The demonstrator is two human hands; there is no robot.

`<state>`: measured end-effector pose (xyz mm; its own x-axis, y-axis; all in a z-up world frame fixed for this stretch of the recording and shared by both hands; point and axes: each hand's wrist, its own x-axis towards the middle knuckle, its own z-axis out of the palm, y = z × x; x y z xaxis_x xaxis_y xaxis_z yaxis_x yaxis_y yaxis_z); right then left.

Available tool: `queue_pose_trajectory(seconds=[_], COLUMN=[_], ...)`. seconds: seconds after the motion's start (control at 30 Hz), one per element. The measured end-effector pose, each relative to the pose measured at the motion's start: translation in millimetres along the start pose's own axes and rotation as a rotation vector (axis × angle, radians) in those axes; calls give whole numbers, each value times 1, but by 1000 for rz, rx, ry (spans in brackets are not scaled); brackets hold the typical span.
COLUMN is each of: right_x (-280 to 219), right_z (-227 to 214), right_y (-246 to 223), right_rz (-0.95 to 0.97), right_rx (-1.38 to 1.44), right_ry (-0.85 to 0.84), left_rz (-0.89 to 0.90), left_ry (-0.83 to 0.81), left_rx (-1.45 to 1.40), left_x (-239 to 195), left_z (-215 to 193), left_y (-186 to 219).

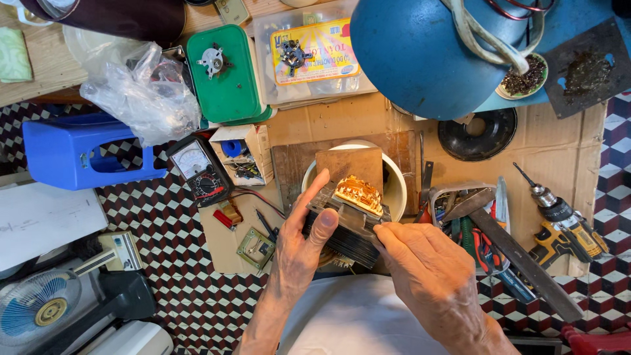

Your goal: The person holds a black finned electronic component and repeatedly taps a metal plate against its edge using a hammer. The person rotates the component to work on different sides and continues tapping along the edges.

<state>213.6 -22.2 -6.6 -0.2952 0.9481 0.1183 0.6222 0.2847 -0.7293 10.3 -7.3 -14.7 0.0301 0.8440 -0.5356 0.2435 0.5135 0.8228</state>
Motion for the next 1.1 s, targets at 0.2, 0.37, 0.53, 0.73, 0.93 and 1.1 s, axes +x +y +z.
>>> queue_pose_trajectory(seconds=[0.2,0.37,0.53,0.73,0.93,1.1], right_x=[-5,-9,-13,-5,-4,-5], right_z=[6,9,11,7,7,8], right_y=[3,8,11,6,3,7], right_rz=[17,17,42,28,39,63], right_rx=[70,109,138,106,82,146], right_ry=[42,90,106,64,58,112], left_rz=[-21,13,29,9,-19,-13], left_ry=[-3,14,42,16,12,22], left_rx=[-21,48,97,102,75,167], left_x=[1,0,-3,0,1,2], left_z=[1,3,5,-2,-3,2], left_y=[1,7,9,11,10,10])
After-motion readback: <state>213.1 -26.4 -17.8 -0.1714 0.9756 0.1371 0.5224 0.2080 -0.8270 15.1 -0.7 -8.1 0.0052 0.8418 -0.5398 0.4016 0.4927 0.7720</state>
